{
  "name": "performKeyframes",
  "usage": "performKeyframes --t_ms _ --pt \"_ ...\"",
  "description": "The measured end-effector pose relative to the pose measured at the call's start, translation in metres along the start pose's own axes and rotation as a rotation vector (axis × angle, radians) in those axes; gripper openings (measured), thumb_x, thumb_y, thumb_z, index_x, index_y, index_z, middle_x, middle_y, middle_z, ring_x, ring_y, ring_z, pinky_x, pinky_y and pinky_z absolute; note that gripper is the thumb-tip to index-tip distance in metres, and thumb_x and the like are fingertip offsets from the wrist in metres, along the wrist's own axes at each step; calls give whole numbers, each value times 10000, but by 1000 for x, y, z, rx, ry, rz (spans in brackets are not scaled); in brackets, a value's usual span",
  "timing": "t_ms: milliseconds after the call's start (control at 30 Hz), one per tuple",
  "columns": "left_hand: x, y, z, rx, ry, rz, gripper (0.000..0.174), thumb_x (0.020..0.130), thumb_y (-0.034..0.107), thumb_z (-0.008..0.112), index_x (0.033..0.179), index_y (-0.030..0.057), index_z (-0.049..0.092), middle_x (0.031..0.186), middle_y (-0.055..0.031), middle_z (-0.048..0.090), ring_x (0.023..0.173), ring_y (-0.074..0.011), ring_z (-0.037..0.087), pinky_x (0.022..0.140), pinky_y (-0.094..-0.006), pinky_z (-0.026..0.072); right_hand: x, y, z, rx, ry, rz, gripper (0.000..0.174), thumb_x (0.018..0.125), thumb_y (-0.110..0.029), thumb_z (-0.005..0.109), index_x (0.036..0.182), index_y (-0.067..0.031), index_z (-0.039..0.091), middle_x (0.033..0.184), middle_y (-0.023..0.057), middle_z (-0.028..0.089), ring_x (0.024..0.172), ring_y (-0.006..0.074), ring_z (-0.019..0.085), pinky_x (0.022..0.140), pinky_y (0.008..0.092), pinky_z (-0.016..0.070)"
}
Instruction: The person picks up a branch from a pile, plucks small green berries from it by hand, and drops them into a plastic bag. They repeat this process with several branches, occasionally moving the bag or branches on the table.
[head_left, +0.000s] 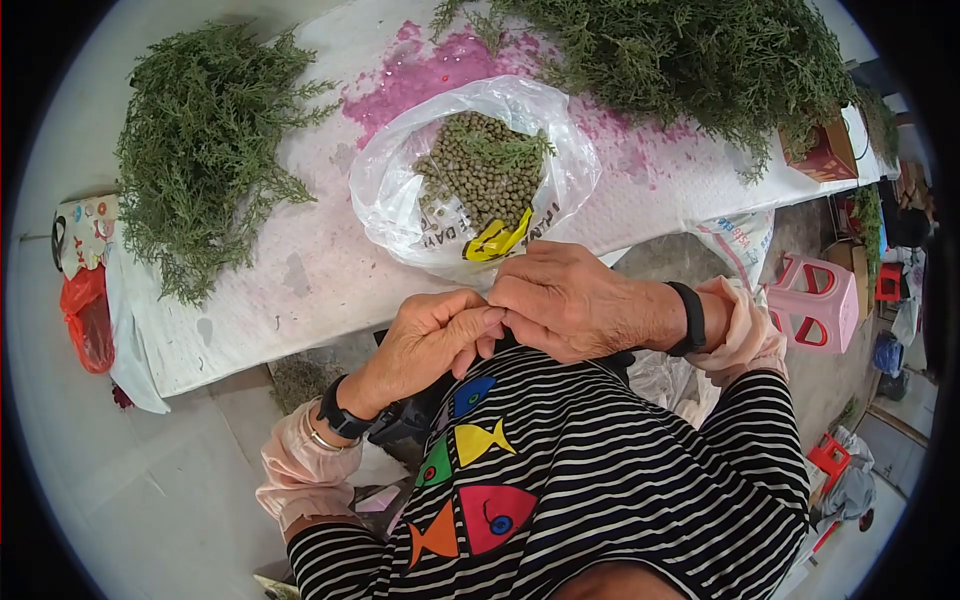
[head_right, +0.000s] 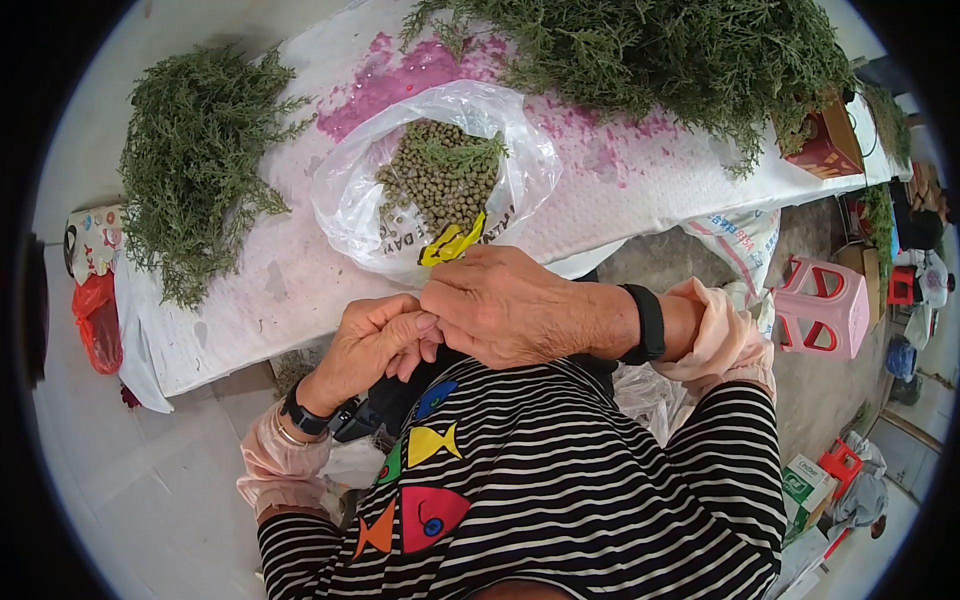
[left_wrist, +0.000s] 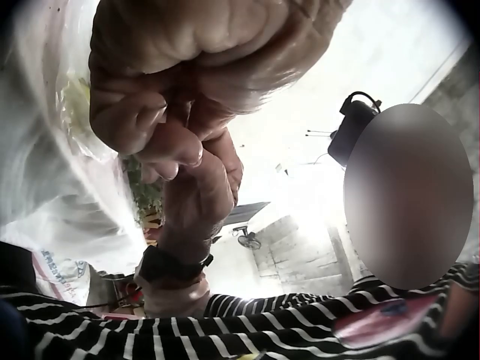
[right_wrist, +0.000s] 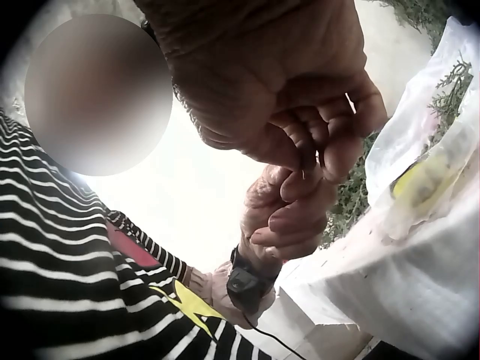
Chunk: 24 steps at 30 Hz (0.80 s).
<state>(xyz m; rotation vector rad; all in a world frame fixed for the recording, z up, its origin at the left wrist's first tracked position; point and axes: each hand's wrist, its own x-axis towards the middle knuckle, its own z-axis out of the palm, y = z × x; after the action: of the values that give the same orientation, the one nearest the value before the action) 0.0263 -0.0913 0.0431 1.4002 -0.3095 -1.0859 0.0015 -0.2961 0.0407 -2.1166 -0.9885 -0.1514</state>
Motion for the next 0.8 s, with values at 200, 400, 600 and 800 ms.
performKeyframes --t_ms 200,400,600,800 --pt "-2 1 2 -63 -63 -58 255 938 186 482 834 -24 584 678 -42 570 463 -41 447 435 -175 347 -3 -1 -1 15 1 -29 167 656 -40 612 760 -32 480 675 72 450 559 240 467 523 339 383" --pt "-3 8 2 -184 -148 -173 210 917 149 481 833 -12 587 656 -26 562 453 -41 446 419 -182 345 0 -8 -5 -111 -21 -137 182 718 -124 603 707 -51 437 646 68 440 542 247 463 536 341 396" --pt "-5 29 -6 62 -190 72 185 903 145 509 897 -17 599 678 -41 577 455 -52 457 414 -184 337 -20 26 -24 -137 -127 51 167 716 -133 601 684 -54 457 683 85 485 589 258 513 557 364 410" --pt "62 6 -57 289 489 245 176 830 65 600 992 -4 603 734 -19 595 500 -37 469 451 -165 375 -32 6 8 63 -418 84 108 748 -130 592 778 -53 521 766 90 542 677 271 562 625 365 440"
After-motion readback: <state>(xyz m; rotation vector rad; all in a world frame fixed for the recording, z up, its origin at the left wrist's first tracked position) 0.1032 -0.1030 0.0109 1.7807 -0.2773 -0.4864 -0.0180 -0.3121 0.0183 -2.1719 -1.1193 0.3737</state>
